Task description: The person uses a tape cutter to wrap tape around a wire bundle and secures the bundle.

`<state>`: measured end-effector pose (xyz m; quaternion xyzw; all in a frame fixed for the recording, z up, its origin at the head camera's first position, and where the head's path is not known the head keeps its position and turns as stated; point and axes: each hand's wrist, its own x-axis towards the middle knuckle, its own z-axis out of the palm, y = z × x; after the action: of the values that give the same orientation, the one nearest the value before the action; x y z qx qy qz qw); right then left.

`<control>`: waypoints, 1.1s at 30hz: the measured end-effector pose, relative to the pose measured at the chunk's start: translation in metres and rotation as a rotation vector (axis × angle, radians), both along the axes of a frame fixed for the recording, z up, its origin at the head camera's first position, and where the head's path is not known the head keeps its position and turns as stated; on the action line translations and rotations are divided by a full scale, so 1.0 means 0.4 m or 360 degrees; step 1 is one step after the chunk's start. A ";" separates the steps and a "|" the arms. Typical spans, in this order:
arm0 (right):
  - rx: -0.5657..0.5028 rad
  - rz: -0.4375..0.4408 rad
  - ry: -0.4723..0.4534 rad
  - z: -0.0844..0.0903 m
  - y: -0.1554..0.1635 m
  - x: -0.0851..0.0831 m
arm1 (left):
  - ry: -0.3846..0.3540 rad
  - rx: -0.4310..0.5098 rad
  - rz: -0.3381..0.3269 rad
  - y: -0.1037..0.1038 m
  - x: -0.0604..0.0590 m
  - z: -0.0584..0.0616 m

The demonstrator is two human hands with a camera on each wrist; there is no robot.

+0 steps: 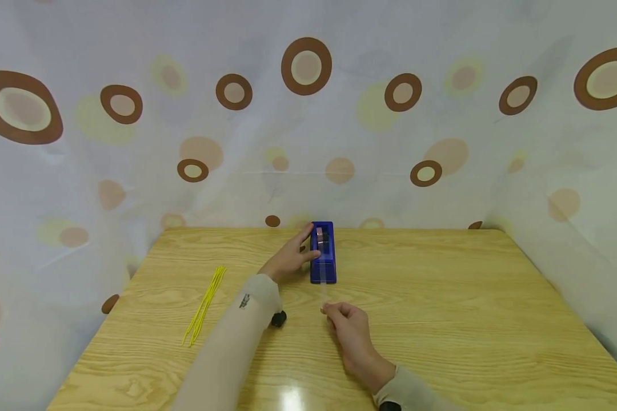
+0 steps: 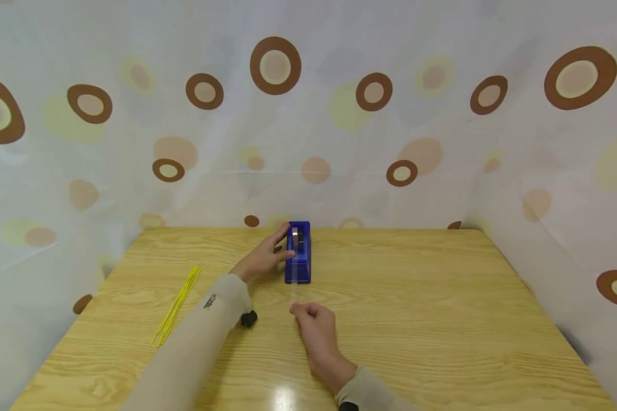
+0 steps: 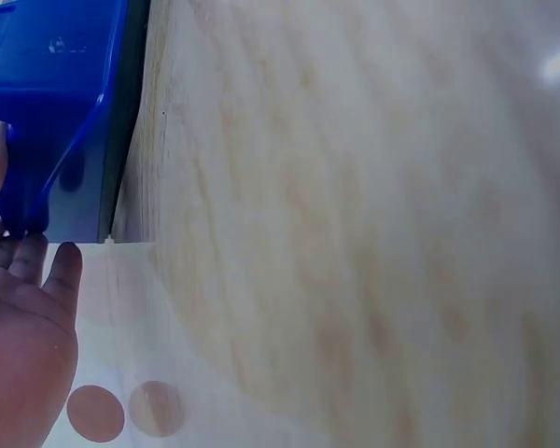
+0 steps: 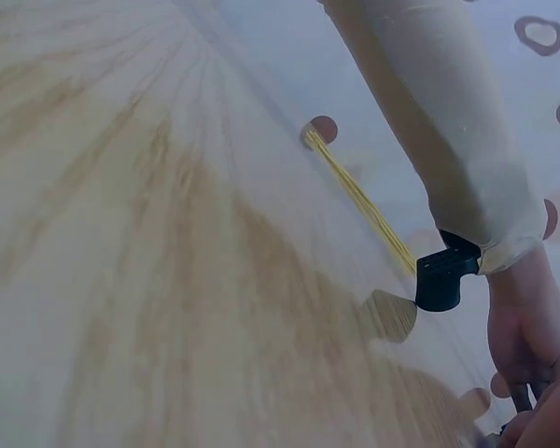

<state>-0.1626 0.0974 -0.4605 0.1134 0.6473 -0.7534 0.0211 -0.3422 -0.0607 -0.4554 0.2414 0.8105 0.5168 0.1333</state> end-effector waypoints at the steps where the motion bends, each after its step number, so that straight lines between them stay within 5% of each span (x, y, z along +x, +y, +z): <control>1: -0.0002 -0.0001 -0.0001 -0.002 0.000 0.000 | 0.0001 -0.0002 0.0001 0.000 0.002 0.000; 33: -0.0084 0.0050 0.0065 -0.022 0.006 -0.004 | 0.0152 0.0065 0.0049 -0.046 0.066 0.024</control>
<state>-0.1640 0.0997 -0.4694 0.0872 0.6292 -0.7720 0.0226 -0.3158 -0.0791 -0.4458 0.2560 0.8088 0.5233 0.0813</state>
